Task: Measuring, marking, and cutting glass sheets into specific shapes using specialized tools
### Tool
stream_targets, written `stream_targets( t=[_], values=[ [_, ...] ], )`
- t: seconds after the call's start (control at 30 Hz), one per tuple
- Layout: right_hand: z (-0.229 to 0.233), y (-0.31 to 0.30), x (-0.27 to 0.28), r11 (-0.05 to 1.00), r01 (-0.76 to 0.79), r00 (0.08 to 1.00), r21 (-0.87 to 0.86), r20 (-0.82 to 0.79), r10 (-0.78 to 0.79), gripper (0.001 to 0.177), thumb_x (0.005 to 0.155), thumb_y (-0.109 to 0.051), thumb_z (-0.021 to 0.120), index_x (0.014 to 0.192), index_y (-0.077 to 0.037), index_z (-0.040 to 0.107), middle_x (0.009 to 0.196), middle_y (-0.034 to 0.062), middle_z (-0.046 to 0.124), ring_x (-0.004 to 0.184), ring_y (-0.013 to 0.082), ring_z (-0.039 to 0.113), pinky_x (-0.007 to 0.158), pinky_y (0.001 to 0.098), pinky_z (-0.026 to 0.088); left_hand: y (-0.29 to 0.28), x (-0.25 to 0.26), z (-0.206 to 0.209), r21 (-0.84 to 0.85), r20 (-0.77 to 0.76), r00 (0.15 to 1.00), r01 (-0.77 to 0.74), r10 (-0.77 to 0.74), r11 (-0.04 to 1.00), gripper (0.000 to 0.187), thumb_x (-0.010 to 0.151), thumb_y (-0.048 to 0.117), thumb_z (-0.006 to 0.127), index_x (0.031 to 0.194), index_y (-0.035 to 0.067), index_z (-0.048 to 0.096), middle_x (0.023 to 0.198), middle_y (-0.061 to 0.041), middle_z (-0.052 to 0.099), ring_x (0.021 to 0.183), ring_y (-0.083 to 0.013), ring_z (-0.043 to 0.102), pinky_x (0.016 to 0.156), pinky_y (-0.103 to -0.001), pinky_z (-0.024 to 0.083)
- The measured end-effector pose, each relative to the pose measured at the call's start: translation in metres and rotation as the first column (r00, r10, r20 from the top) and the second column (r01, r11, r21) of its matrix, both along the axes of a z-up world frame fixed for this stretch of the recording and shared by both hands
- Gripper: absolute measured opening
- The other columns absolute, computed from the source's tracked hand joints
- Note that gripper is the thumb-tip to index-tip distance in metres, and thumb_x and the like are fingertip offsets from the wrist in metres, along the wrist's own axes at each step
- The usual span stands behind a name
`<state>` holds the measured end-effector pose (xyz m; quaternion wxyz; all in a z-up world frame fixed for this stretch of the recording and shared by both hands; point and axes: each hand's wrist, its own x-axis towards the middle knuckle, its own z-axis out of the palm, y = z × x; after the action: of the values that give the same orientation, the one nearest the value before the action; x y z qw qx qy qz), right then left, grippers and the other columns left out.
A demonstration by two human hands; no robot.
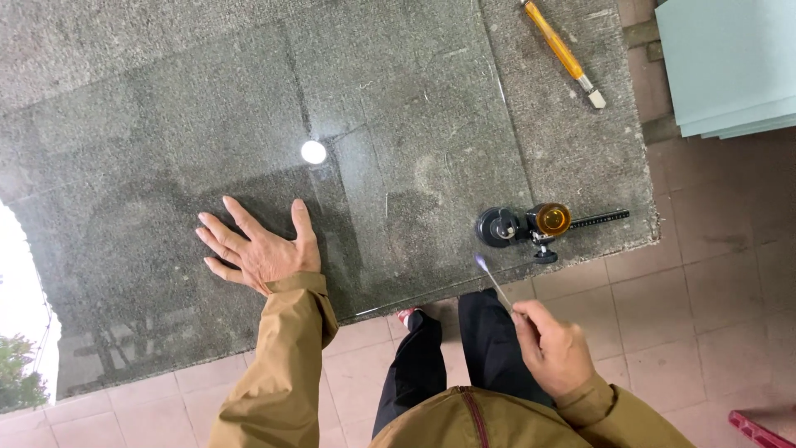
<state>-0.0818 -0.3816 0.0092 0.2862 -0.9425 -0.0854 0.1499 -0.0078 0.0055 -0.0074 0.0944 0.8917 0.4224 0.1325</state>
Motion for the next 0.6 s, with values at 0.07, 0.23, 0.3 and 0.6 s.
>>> stream_targets(
  t=[0.07,0.23,0.3,0.6],
  values=[
    [0.031,0.011,0.018,0.999,0.031,1.000,-0.019,0.005,-0.031,0.012,0.099,-0.029,0.057,0.100,-0.021,0.066,0.074,-0.0020,0.070,0.048,0.0189,0.064,0.054,0.0372,0.048,-0.001,-0.002,-0.001,0.018,0.006,1.000,-0.001,0.001,1.000,0.099,0.090,0.077,0.053,0.163,0.012,0.034,0.169,-0.021,0.021,0.157,-0.0401,0.013,0.122,-0.066,0.008],
    [0.084,-0.007,0.113,0.978,-0.208,0.895,-0.028,0.398,0.202,0.025,0.108,-0.008,0.052,0.091,-0.005,0.070,0.067,0.0055,0.065,0.043,0.0098,0.046,0.037,0.0248,0.037,0.000,-0.002,-0.002,0.010,0.017,1.000,0.006,-0.007,1.000,0.098,0.092,0.078,0.050,0.164,0.014,0.033,0.170,-0.020,0.019,0.158,-0.0385,0.011,0.123,-0.066,0.007],
    [0.070,-0.033,0.150,0.974,-0.210,0.903,-0.088,0.365,0.228,0.017,0.107,-0.008,0.058,0.095,-0.007,0.070,0.081,0.0040,0.069,0.062,0.0163,0.056,0.058,0.0303,0.044,-0.002,-0.005,-0.003,0.018,0.012,1.000,0.003,-0.003,1.000,0.098,0.091,0.077,0.053,0.164,0.014,0.034,0.169,-0.020,0.020,0.158,-0.0386,0.013,0.123,-0.066,0.008],
    [0.060,-0.061,0.226,0.937,-0.249,0.963,-0.245,0.035,0.266,0.012,0.100,-0.024,0.058,0.095,-0.019,0.068,0.070,-0.0028,0.068,0.060,0.0203,0.059,0.071,0.0334,0.048,-0.002,0.004,0.005,0.013,0.021,0.999,-0.026,0.026,1.000,0.098,0.087,0.074,0.055,0.162,0.013,0.037,0.168,-0.022,0.023,0.157,-0.0378,0.014,0.121,-0.066,0.008]
  ],
)
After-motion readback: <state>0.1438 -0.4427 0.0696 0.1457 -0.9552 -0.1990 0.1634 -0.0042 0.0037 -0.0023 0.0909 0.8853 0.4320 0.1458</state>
